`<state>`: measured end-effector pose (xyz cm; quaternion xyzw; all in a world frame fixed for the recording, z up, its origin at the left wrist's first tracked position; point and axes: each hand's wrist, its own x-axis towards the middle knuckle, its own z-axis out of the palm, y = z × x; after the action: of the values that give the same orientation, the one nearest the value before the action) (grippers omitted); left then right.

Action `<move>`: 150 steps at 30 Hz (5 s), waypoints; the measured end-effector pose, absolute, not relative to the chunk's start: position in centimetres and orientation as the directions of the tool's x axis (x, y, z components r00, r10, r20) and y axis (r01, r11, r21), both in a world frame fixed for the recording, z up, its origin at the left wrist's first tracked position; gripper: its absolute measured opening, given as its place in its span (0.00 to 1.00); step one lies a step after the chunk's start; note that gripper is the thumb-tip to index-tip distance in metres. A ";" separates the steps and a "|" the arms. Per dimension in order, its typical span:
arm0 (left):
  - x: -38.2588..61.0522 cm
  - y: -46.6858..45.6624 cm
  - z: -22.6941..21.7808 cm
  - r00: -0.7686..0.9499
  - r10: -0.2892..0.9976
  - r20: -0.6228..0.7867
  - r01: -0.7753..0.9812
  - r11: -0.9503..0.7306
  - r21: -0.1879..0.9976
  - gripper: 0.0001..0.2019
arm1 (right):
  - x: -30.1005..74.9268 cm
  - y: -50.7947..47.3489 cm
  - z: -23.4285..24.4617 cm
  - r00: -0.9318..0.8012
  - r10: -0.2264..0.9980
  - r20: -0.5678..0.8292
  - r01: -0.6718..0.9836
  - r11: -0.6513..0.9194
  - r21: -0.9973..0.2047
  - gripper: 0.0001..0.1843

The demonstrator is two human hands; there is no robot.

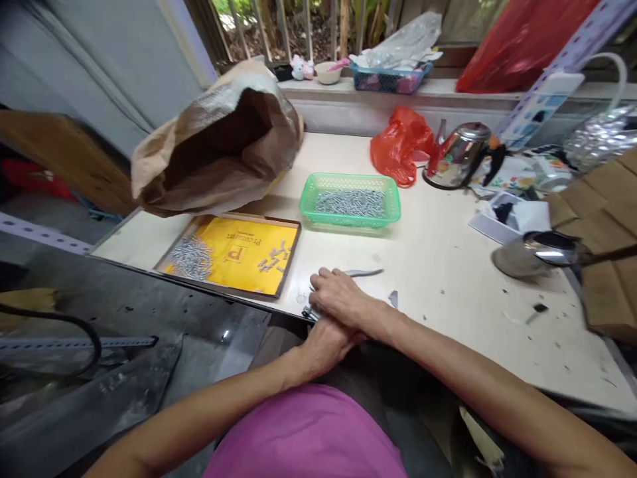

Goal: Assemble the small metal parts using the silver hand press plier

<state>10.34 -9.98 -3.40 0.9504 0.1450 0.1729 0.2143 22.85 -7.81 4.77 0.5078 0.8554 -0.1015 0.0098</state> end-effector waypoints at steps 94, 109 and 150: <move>8.4 -2.5 1.4 0.454 0.554 -0.698 0.752 0.182 0.634 0.12 | 29.5 -13.4 2.4 -0.065 0.994 -0.082 0.981 0.049 -0.187 0.31; 8.1 -2.9 2.1 0.460 0.637 -0.619 0.829 -0.057 0.557 0.15 | 30.9 -10.5 2.7 -0.120 0.979 -0.164 0.986 0.098 -0.137 0.30; 10.6 -8.7 -2.1 0.913 0.330 0.241 0.223 -0.897 0.382 0.20 | 33.3 -9.2 1.3 -0.056 0.993 -0.101 0.971 0.031 -0.235 0.11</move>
<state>10.58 -8.75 -2.14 0.9620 0.1438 0.1515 0.1761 33.31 -9.15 1.31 0.6855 0.7165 -0.1210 -0.0450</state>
